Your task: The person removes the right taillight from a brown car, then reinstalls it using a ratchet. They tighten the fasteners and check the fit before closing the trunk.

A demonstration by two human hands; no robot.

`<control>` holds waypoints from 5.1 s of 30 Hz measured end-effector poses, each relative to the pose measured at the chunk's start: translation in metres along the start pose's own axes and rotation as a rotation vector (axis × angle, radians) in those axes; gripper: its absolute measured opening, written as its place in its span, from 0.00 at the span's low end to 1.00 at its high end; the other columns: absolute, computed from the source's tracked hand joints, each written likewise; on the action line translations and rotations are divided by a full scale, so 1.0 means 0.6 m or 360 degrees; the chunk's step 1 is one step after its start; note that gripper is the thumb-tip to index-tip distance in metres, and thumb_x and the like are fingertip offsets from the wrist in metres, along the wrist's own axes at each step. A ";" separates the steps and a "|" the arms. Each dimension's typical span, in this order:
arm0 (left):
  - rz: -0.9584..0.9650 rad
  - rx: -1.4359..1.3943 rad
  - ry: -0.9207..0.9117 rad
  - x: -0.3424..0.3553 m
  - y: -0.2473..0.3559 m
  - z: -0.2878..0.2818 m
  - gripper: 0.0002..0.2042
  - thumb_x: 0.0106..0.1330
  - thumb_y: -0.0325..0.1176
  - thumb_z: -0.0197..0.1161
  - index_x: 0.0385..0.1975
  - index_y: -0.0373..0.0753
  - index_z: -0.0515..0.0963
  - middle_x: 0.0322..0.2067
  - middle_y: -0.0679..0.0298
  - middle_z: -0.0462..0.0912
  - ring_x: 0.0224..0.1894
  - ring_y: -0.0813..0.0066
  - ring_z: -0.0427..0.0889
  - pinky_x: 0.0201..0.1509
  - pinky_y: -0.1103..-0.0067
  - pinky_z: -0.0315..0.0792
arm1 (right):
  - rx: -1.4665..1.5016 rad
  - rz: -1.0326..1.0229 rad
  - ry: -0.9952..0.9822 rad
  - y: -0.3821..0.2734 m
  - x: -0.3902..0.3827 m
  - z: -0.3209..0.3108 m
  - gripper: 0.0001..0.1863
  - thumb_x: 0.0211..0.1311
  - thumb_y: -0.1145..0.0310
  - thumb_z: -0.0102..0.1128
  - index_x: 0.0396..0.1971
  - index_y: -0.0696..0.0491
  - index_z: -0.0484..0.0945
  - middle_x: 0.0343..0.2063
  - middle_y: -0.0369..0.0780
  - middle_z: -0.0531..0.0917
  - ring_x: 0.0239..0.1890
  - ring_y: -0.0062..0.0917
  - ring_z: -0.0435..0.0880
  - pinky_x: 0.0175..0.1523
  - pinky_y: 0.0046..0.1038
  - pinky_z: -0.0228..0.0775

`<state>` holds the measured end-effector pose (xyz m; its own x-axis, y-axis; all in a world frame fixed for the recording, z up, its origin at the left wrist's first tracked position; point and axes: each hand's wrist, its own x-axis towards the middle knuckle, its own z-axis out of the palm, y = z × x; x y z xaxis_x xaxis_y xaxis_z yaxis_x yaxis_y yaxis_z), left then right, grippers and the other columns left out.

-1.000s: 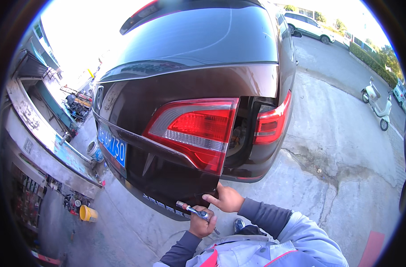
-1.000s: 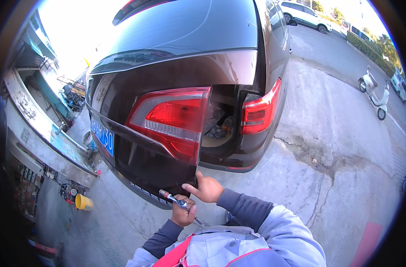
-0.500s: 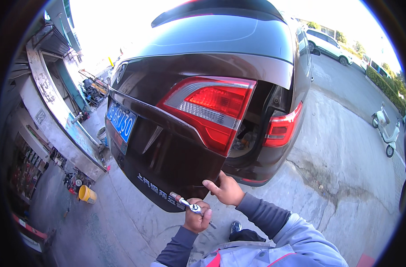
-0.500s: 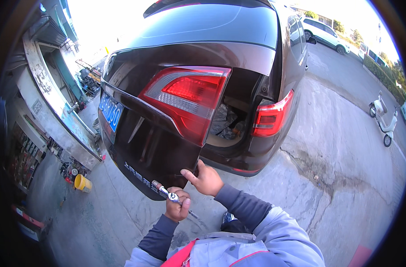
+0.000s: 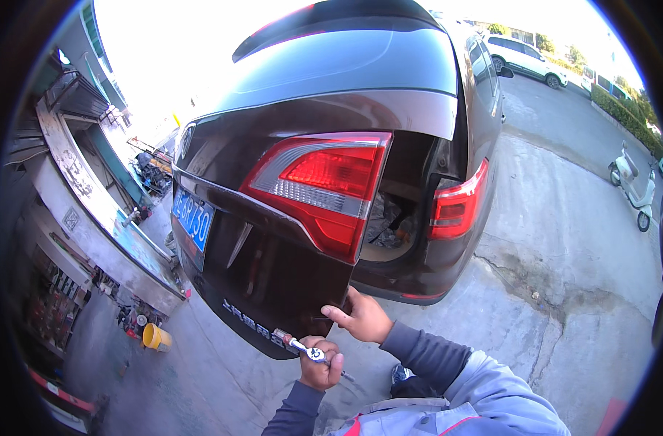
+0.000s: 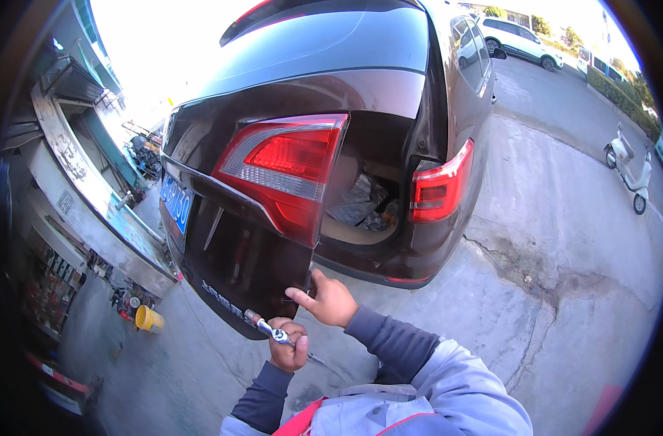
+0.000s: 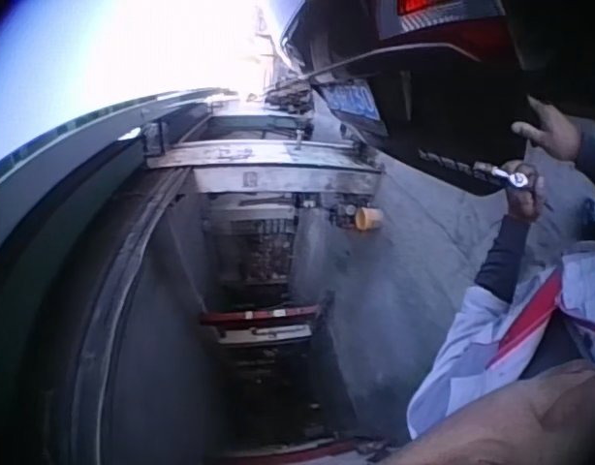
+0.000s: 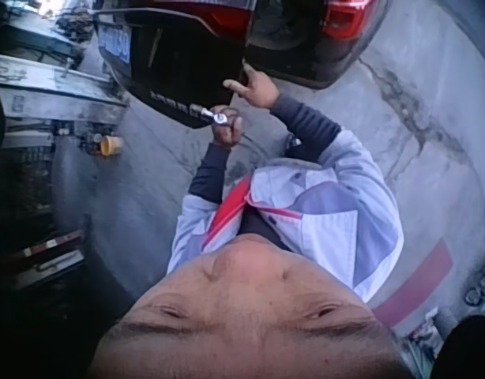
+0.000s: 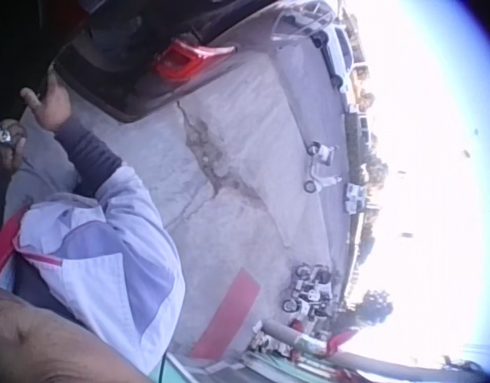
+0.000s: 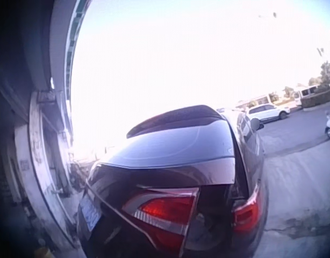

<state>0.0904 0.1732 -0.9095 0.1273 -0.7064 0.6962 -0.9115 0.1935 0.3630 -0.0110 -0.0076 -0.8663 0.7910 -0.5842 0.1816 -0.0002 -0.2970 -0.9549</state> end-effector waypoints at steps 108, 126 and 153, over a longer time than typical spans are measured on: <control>-0.0280 0.0530 0.0048 0.022 0.027 0.021 0.34 0.61 0.70 0.66 0.12 0.46 0.64 0.22 0.66 0.69 0.36 0.59 0.65 0.40 0.65 0.63 | -0.0573 0.0445 -0.1498 0.591 -0.038 -0.038 0.26 0.70 0.45 0.62 0.49 0.54 0.90 0.46 0.49 0.91 0.51 0.44 0.89 0.59 0.43 0.79; -0.0070 0.0395 0.0074 0.014 0.006 0.017 0.29 0.61 0.65 0.66 0.14 0.47 0.67 0.19 0.66 0.66 0.29 0.62 0.66 0.34 0.66 0.61 | 0.0387 -0.0170 -0.1250 0.163 0.072 -0.094 0.27 0.70 0.53 0.72 0.56 0.60 0.81 0.50 0.45 0.88 0.49 0.32 0.88 0.54 0.35 0.81; -0.0471 -0.0095 0.0209 -0.004 -0.023 0.152 0.15 0.62 0.45 0.62 0.24 0.40 0.79 0.32 0.53 0.76 0.38 0.56 0.75 0.46 0.63 0.68 | -0.0294 -0.1324 -0.0496 0.063 0.041 0.076 0.18 0.60 0.54 0.66 0.26 0.54 0.78 0.26 0.45 0.82 0.33 0.47 0.84 0.40 0.48 0.77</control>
<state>0.0671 0.1100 -0.9724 0.4359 -0.6449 0.6277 -0.8035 0.0353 0.5943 0.0363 0.0014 -0.9085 0.7092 0.0959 0.6984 0.5684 -0.6638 -0.4861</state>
